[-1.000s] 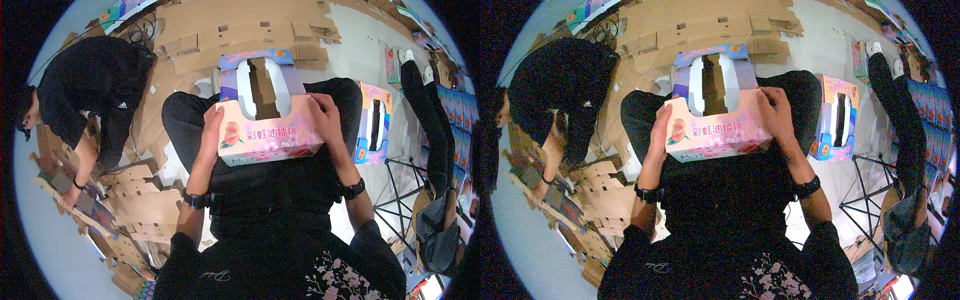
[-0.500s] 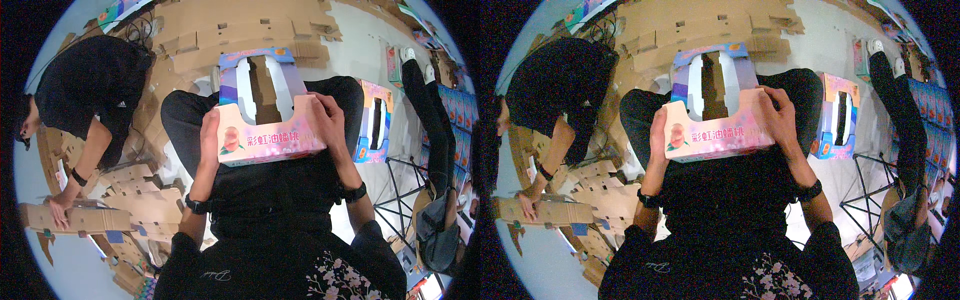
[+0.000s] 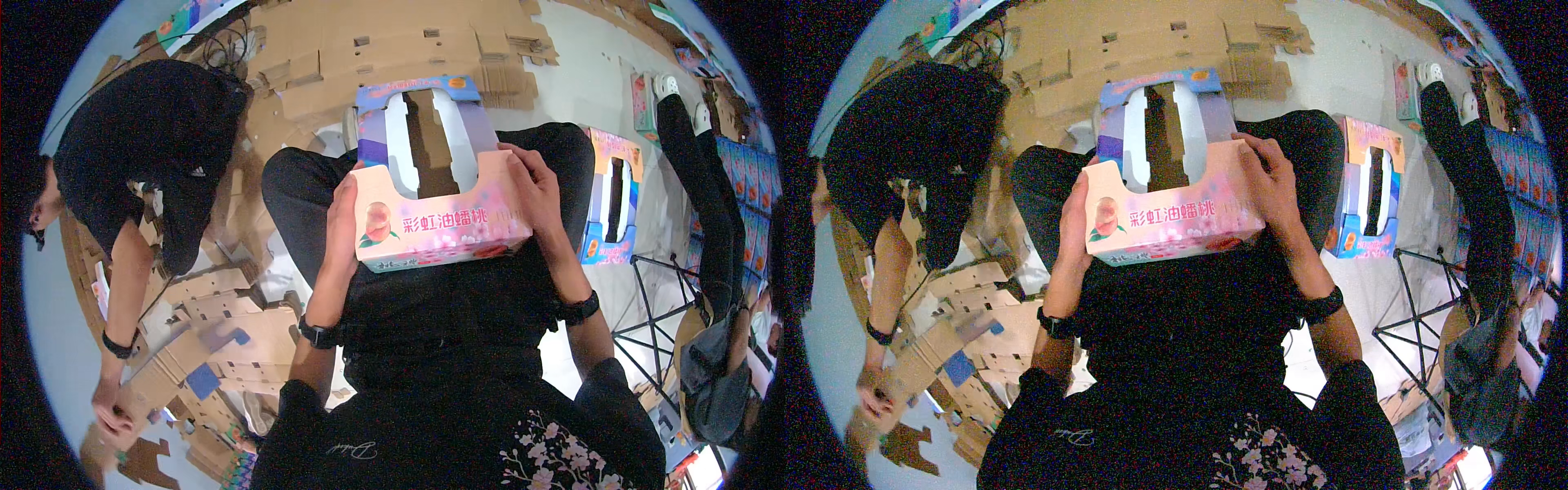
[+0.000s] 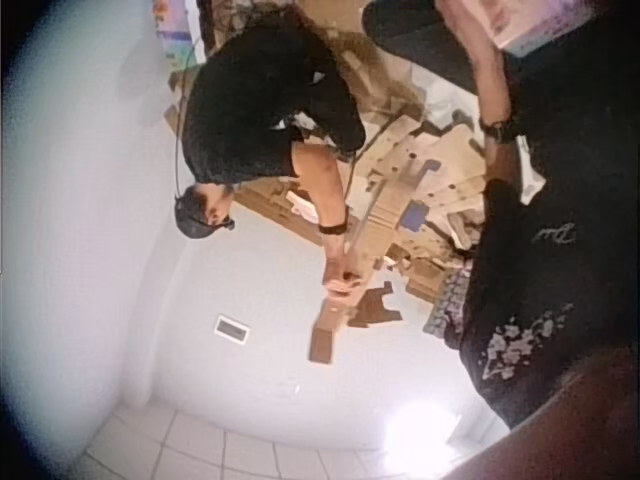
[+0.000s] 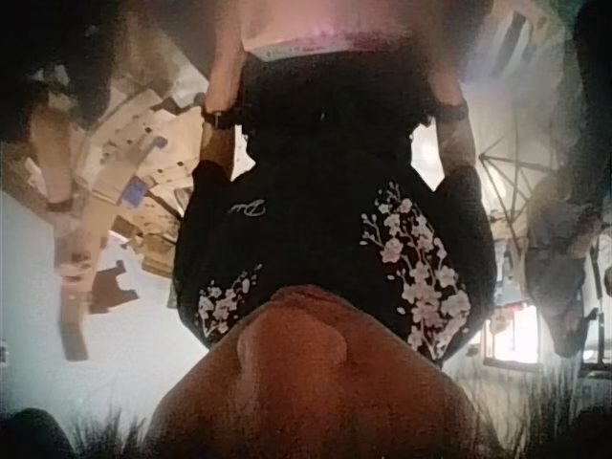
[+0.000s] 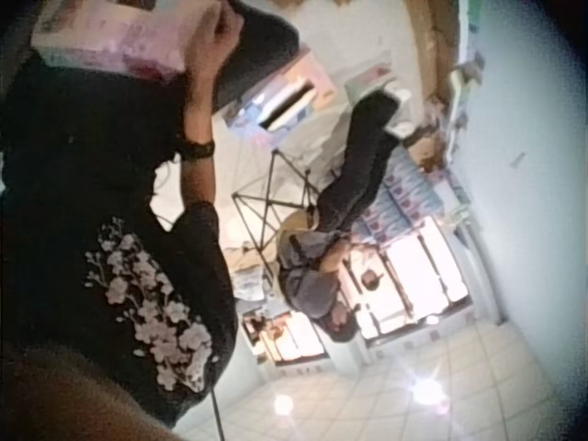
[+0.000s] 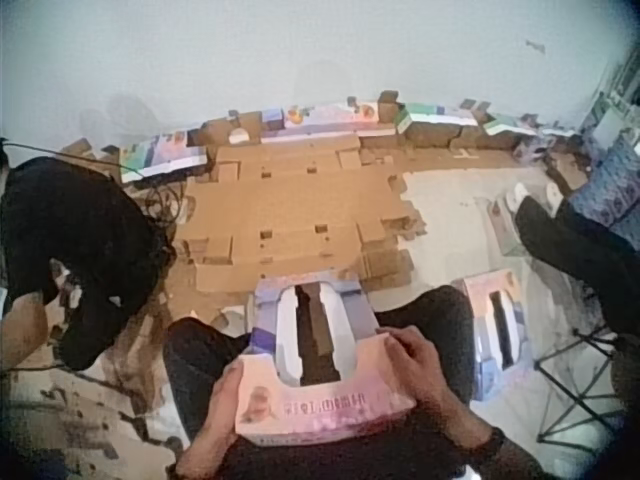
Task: The recorder folds and assembles cardboard fruit boxes.
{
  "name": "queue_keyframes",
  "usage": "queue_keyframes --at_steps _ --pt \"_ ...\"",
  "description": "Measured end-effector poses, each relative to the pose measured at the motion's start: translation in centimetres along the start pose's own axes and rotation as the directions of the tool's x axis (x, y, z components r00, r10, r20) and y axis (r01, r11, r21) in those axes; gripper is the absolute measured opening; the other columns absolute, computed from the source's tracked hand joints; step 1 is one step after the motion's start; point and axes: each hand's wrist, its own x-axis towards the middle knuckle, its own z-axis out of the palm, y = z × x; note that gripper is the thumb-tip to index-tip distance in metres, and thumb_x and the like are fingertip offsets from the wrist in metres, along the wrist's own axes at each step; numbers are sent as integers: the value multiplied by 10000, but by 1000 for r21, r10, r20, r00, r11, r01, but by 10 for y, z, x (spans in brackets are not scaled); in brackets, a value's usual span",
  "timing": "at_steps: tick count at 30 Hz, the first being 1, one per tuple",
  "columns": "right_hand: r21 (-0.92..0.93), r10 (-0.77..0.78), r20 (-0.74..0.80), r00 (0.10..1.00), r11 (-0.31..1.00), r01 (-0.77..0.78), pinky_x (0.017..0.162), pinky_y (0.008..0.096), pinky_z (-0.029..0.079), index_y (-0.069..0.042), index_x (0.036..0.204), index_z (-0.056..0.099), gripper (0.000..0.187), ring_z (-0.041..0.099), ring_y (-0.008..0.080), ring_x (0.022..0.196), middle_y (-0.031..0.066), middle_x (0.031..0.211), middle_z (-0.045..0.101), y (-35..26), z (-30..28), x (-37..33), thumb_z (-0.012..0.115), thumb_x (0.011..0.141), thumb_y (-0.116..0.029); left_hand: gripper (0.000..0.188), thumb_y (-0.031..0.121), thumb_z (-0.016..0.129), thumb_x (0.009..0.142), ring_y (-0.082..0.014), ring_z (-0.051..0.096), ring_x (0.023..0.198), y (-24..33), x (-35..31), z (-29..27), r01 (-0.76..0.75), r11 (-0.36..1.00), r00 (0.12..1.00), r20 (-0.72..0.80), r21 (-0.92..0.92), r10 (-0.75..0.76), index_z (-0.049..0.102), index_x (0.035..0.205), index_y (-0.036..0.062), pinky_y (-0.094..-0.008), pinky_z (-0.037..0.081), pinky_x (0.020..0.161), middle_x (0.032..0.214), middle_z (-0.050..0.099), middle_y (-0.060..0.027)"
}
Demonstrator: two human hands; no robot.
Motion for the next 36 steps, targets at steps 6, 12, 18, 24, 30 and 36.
queue_keyframes --at_steps 6,12,18,24,30,36 --pt "14 -4 14 1000 1000 4 936 298 454 -30 1199 680 282 610 185 990 106 1054 652 8 1 2 572 980 -170 517 371 391 1057 -164 602 1099 8 0 3 12 999 1000 27 52 -13 449 1437 25 -303 472 959 1258 604 -98" --pt "-399 -231 -101 968 900 173 967 337 462 -45 1189 679 284 619 254 1004 123 1091 658 24 7 6 591 964 -195 467 305 378 1057 -162 596 1094 11 4 0 -1 979 1000 -2 202 1 482 1413 21 -304 468 960 1259 595 -102" --pt "222 59 84 995 972 -77 949 329 475 -35 1259 624 328 604 197 1043 105 1212 635 41 4 15 589 958 -161 431 249 396 1043 -177 598 1073 2 11 -6 -78 979 997 24 187 75 463 1408 31 -317 480 947 1237 588 -110" --pt "294 69 100 993 951 -96 947 303 480 -43 1345 554 399 598 178 1078 114 1221 635 39 4 9 586 950 -82 370 256 451 1020 -202 627 1003 -8 10 -7 0 998 1000 6 57 0 506 1306 28 -323 521 872 1157 611 -124" --pt "297 97 138 986 945 -135 988 312 466 -59 1385 520 443 583 181 1147 115 1260 618 18 -2 -2 588 947 -50 500 320 540 972 -232 635 1015 7 8 -8 372 917 904 277 -143 -324 432 1359 23 -341 534 872 1169 610 -138" --pt "-85 -97 -97 991 992 88 975 325 471 -40 1344 525 442 593 199 1116 117 1241 616 -62 -26 -46 628 915 -72 652 239 595 933 -253 567 1149 17 -35 29 -49 990 994 94 -129 61 276 1467 40 -368 508 949 1315 495 -164"
